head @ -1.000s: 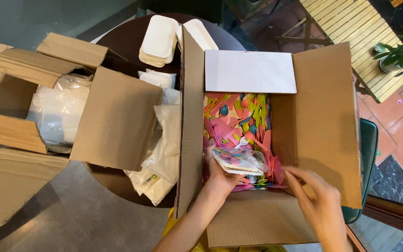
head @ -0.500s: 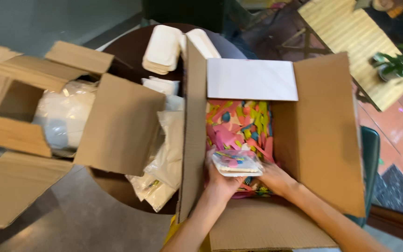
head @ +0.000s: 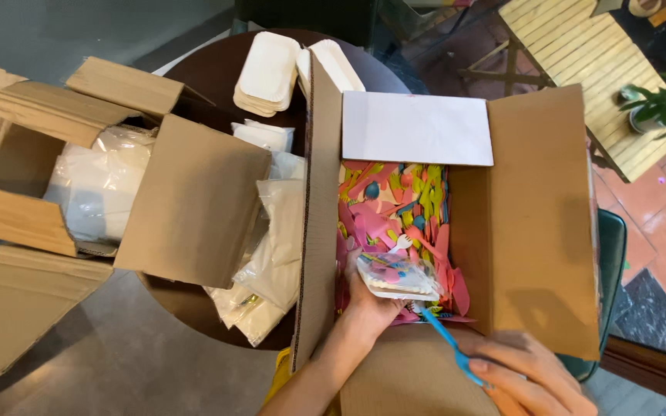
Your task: The person puts colorful plastic utensils and small white containers into cardboard boxes, placing some items into plastic bags and arranging them inside the boxes by hand.
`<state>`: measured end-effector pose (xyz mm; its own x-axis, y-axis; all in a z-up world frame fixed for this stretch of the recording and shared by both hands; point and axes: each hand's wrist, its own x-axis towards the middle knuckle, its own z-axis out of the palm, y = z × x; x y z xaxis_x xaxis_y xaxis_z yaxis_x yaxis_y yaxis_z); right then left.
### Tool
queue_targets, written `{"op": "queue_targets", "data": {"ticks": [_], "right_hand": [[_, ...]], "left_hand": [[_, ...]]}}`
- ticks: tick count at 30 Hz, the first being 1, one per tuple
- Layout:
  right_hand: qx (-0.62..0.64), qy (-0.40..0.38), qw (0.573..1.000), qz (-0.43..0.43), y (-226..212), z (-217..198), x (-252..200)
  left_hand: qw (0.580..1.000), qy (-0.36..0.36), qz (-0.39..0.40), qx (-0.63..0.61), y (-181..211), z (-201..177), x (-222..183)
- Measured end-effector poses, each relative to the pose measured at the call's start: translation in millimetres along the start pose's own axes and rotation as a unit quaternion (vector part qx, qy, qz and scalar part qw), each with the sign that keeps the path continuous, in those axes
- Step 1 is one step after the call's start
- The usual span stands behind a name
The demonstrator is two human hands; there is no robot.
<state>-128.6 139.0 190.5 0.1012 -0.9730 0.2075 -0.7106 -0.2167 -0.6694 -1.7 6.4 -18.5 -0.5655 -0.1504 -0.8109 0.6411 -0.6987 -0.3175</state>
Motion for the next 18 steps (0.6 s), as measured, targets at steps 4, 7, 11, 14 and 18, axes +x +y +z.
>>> {"op": "queue_targets", "data": {"ticks": [4,7,11,14,18], "right_hand": [[-0.067,-0.046,0.997,0.016,16.9,23.6,24.9],[-0.037,0.057,0.994,-0.09,30.5,51.7,53.5],[-0.067,0.02,0.992,-0.105,35.0,52.1,55.6],[-0.043,0.047,0.997,-0.052,49.4,52.4,56.1],[-0.031,0.045,0.988,0.144,124.2,71.4,85.7]], "left_hand": [[0.998,-0.063,-0.019,-0.008,-2.1,-10.5,13.7],[1.0,-0.019,0.01,0.015,-4.8,-4.6,6.0],[0.997,-0.059,0.038,0.023,-3.4,-6.4,0.8],[0.998,-0.049,0.027,0.02,-0.1,-5.7,-3.4],[0.998,-0.017,0.012,-0.068,3.6,3.3,-9.2]]}}
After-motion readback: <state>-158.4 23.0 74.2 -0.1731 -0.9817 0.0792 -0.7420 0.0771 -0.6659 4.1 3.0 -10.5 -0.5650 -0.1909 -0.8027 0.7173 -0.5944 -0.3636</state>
